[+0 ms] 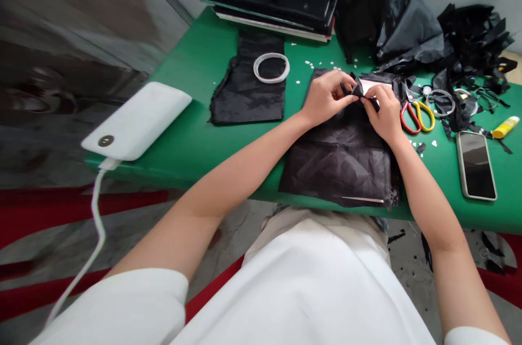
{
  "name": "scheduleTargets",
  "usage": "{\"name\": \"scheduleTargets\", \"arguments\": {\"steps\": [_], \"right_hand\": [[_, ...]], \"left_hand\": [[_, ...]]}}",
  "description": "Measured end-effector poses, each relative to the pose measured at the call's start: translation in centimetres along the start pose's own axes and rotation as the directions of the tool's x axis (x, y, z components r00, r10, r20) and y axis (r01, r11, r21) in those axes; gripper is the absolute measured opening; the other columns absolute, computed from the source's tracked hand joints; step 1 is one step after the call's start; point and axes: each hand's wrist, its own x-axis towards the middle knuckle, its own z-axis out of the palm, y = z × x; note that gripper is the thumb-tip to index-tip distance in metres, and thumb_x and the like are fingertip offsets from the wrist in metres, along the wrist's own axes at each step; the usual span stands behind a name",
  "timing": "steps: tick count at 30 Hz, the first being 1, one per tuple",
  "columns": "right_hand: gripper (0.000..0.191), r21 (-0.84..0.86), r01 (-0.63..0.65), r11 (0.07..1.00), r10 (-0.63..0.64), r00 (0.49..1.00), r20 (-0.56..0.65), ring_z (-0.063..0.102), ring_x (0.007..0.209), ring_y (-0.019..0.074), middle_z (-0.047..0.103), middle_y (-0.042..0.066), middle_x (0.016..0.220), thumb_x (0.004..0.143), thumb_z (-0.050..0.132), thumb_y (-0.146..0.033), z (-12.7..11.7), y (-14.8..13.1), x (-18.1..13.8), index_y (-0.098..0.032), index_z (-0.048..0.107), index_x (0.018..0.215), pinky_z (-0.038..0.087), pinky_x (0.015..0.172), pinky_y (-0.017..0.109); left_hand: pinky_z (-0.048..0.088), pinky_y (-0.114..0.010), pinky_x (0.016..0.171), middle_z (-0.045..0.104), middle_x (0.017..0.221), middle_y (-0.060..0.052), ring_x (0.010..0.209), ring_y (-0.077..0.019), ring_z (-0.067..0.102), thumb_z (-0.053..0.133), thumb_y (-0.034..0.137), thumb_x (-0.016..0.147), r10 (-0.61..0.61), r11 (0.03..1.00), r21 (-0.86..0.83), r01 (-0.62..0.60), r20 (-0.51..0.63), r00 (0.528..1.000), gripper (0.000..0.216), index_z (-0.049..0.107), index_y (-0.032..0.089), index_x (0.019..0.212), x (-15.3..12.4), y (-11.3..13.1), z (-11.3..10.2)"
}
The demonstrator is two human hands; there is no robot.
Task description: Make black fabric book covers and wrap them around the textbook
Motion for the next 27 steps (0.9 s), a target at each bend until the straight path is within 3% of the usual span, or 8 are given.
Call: {"name": "scheduleTargets", "arguments": {"steps": [5,10,14,20,27], "right_hand": [[0.015,-0.009,0.012,1.000,-0.012,1.000,-0.012,0.063,0.092,0.0267,0.066,0.007,0.092,0.098,0.054,-0.039,0.0,-0.3,0.1,-0.027,0.058,0.090,0.055,0.085,0.050],[0.016,-0.015,0.051,0.999,-0.052,0.998,-0.029,0.064,0.091,0.0260,0.066,0.007,0.093,0.099,0.053,-0.039,-0.1,-0.5,0.2,-0.026,0.060,0.092,0.056,0.082,0.048],[0.018,-0.019,0.028,0.999,-0.029,0.999,-0.019,0.065,0.092,0.0260,0.066,0.007,0.094,0.100,0.052,-0.040,-0.1,-0.6,0.2,-0.026,0.061,0.093,0.057,0.082,0.048],[0.018,-0.008,0.021,1.000,-0.021,0.999,-0.041,0.065,0.093,0.0261,0.066,0.007,0.093,0.100,0.053,-0.041,0.0,-0.4,0.1,-0.026,0.062,0.094,0.057,0.083,0.049],[0.020,0.007,0.015,1.000,-0.015,0.999,-0.035,0.065,0.090,0.0238,0.066,0.006,0.094,0.100,0.051,-0.045,0.0,-0.3,0.1,-0.027,0.061,0.103,0.059,0.080,0.046]], "left_hand": [[0.051,-0.027,0.076,0.074,0.097,-0.004,0.071,-0.0126,0.063,0.071,0.017,0.086,0.061,0.995,0.081,-0.059,-0.033,0.998,0.014,0.070,0.019,0.100,-0.3,0.3,0.2],[0.050,-0.024,0.075,0.076,0.090,-0.002,0.071,-0.0123,0.067,0.067,0.013,0.088,0.055,0.998,0.025,-0.054,-0.020,0.998,0.011,0.073,0.018,0.094,-0.5,1.3,0.2],[0.048,-0.023,0.068,0.076,0.086,0.001,0.057,-0.0090,0.063,0.064,0.015,0.090,-0.007,0.999,-0.044,0.008,0.024,1.000,0.011,0.074,0.019,0.093,-0.7,1.8,0.1],[0.045,-0.022,0.058,0.074,0.082,0.000,0.052,-0.0085,0.062,0.065,0.016,0.089,-0.111,0.981,-0.152,0.118,0.056,0.992,0.007,0.072,0.017,0.088,-0.7,2.3,0.1],[0.037,-0.020,0.045,0.071,0.075,0.002,0.043,-0.0067,0.057,0.063,0.016,0.092,-0.279,0.890,-0.324,0.320,0.168,0.946,0.002,0.063,0.017,0.090,-0.4,2.6,0.3]]}}
